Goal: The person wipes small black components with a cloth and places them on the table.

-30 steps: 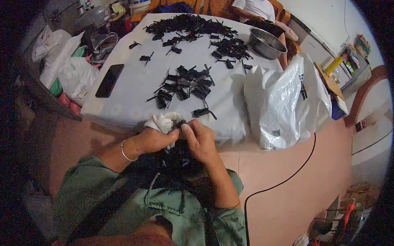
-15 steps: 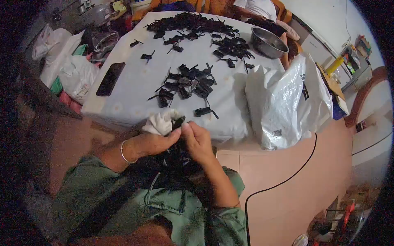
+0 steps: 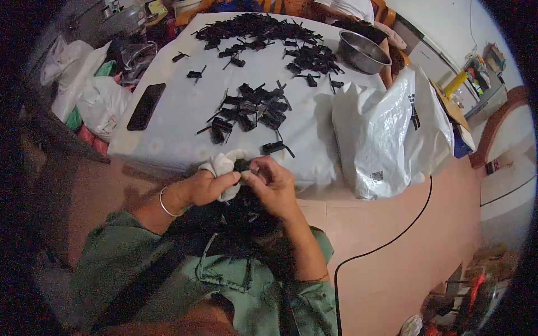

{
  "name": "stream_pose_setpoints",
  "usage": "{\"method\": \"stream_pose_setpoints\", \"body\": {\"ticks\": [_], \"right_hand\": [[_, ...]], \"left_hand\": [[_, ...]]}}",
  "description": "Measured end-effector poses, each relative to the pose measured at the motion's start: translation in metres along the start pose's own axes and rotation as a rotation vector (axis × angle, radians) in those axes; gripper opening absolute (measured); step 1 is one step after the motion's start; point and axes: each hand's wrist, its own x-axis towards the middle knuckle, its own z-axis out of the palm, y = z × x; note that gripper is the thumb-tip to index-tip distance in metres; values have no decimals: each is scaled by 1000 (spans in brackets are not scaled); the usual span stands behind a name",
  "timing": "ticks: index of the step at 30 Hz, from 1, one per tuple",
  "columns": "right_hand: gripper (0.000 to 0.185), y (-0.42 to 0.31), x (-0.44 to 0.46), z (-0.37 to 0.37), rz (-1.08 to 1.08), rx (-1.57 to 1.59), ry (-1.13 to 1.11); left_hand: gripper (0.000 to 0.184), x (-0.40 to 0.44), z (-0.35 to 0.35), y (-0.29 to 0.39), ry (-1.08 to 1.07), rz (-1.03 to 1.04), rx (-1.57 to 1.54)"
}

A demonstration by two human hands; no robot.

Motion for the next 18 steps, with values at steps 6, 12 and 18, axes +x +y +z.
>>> {"method": "stream_pose_setpoints", "body": {"ticks": [6,12,18], "right_hand": [[19,15,3,2,-65,-98,-49],[27,10,0,10,-70,-257,-89],[27,19,1,16,3,37,-129]], "left_hand": [[31,2,0,-13,13,30,46],[24,5,7,-14,83,167,358],[12,2,8,-6,152,419,509]]}}
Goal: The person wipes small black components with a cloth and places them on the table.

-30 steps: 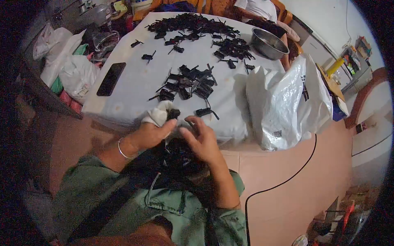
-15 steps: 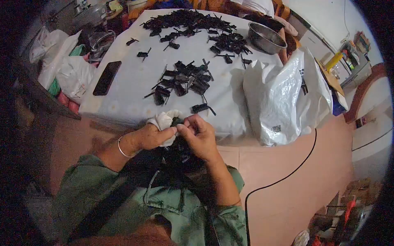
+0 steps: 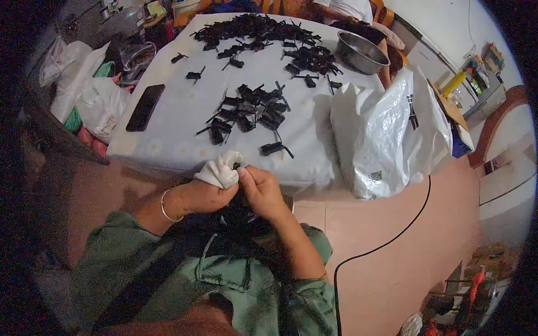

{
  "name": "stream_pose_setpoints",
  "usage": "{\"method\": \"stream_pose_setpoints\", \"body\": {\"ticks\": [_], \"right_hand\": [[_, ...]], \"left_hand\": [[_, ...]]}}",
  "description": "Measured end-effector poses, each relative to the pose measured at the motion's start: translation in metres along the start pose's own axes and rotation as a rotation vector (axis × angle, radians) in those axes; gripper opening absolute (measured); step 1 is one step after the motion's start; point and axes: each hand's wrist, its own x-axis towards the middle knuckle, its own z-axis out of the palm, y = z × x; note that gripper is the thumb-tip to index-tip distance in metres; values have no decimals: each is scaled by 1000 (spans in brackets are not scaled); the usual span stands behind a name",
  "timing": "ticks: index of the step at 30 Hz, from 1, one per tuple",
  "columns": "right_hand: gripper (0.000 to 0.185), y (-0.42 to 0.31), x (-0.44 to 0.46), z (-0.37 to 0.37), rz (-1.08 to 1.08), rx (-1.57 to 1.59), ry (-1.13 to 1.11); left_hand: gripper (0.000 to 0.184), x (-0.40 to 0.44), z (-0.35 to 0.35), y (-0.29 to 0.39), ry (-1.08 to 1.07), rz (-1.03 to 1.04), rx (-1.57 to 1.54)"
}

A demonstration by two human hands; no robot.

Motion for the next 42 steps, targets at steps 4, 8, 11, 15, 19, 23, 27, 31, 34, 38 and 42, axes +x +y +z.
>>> {"method": "stream_pose_setpoints", "body": {"ticks": [4,8,11,15,19,23,27,31,34,38,42], "right_hand": [[22,-13,8,-18,-46,-354,44],[29,-17,21,-22,10,-1034,252],[25,-7,25,-27,25,-1118,157],[18,-13,14,-33,8,-331,136],[15,-31,1,-28,140,346,-208],[12,-21,4,-18,67,313,-12],[11,-8,5,-11,108,268,26],[15,-30,-1,-10,-8,-58,69],[19,-30,1,1,-300,-341,3],[18,-14,5,3,-96,-270,358],[23,-18,6,-2,54,-96,181]], "left_hand": [[21,3,-14,10,-193,-74,122],[36,2,-13,-3,-167,-23,-13],[31,-6,-6,-27,-55,15,89],[23,-6,-11,-14,-37,-483,-436],[23,5,-17,-20,-38,-356,-520],[25,6,-30,-9,-222,-414,-677],[26,4,-23,2,-263,-527,-860],[27,2,-10,-15,-114,-572,-779],[26,-2,7,-37,142,-63,-258],[27,-2,-11,-2,-54,-412,-494],[30,-5,-6,-6,-36,-418,-507]]}}
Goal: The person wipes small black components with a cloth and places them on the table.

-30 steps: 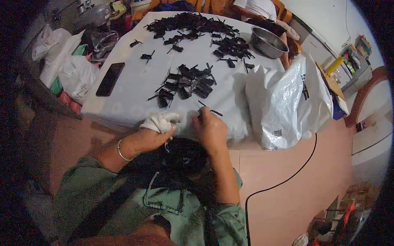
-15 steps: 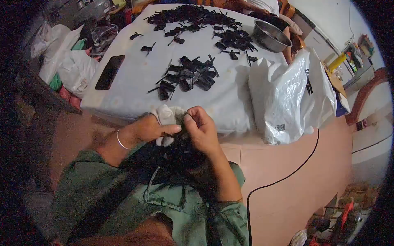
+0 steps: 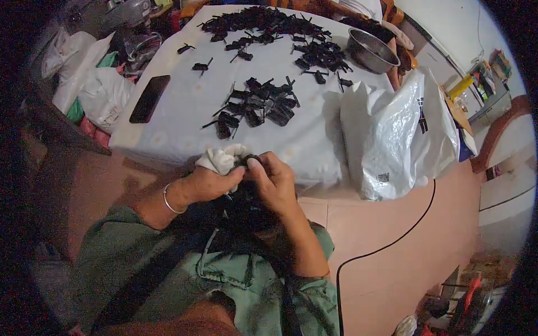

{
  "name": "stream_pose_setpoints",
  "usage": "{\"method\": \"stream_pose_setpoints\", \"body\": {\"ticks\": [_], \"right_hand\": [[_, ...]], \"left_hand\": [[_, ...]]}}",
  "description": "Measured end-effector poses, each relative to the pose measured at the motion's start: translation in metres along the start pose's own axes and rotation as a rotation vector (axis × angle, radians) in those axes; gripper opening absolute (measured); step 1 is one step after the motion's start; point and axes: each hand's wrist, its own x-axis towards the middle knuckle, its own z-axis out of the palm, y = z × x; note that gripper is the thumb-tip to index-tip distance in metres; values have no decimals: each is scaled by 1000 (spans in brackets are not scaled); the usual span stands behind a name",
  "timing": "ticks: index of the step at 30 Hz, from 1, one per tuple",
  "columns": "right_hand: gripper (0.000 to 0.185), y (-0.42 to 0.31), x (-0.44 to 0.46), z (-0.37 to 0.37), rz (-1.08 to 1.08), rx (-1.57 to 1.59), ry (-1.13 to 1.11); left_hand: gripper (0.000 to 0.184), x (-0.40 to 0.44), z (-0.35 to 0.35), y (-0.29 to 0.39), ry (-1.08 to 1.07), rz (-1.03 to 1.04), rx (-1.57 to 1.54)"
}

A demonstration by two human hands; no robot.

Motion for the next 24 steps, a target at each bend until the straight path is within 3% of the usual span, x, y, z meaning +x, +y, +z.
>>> {"method": "stream_pose_setpoints", "body": {"ticks": [4,6,10,14,16,18,19,21,24], "right_hand": [[27,4,-3,1,-35,-119,-137],[27,13,-3,7,-49,-80,-90],[30,30,-3,20,-3,32,-20],[32,27,-2,31,36,169,11],[31,33,-3,32,39,154,13],[30,26,-5,28,50,210,-32],[30,24,-6,24,62,262,-80],[24,28,-10,13,72,177,-93],[21,18,-6,2,34,80,-70]], "left_hand": [[27,2,1,5,39,-70,-9],[15,7,5,-2,205,449,551],[11,8,2,0,176,569,688],[11,4,2,-5,185,544,749],[21,3,4,-5,190,553,822],[23,-1,8,-8,272,357,395],[23,-2,7,-8,275,357,398],[30,-5,5,-8,212,117,149],[36,-4,-2,7,91,-42,-82]]}}
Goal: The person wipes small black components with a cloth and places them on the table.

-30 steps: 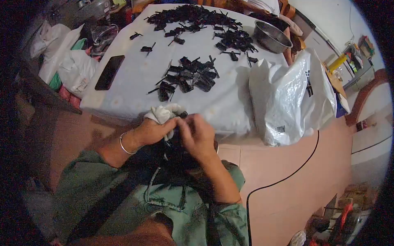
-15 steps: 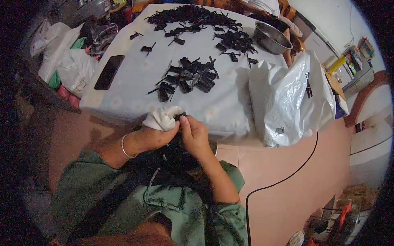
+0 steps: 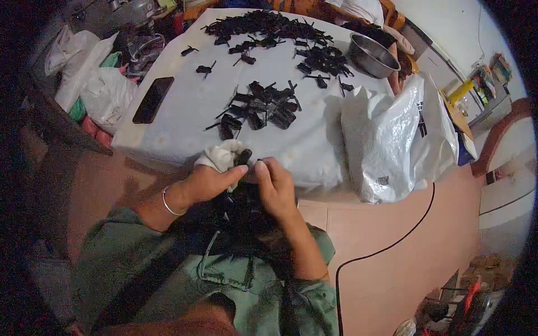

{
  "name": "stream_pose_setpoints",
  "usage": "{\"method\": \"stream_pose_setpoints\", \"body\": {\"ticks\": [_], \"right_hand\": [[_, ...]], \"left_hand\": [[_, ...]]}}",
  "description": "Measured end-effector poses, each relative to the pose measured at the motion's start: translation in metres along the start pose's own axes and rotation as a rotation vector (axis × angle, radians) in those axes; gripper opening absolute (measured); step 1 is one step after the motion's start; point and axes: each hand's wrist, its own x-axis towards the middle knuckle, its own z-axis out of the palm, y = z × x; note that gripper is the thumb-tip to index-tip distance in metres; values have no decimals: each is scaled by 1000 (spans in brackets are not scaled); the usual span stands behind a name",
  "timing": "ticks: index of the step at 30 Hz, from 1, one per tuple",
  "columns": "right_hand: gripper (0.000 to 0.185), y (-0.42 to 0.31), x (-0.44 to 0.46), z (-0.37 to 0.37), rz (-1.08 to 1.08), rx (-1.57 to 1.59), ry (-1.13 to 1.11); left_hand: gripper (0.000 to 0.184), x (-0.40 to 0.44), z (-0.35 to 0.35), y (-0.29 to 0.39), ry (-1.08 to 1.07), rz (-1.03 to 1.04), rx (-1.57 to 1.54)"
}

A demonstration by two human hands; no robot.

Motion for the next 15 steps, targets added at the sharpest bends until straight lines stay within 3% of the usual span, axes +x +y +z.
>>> {"method": "stream_pose_setpoints", "body": {"ticks": [2,4,8,13,15], "right_hand": [[20,-5,2,-4,-51,-10,36],[17,-5,1,-7,-18,-163,-185],[14,-5,1,-14,-7,-303,-228],[12,-4,4,-10,-302,-183,-53],[13,-4,1,-4,-170,-93,-4]], "left_hand": [[35,2,-3,-7,11,38,29],[33,4,-4,-9,22,74,54],[28,9,-8,-12,72,-6,-88],[27,3,-6,0,-30,-99,106],[26,3,-7,-7,-155,4,-2]]}}
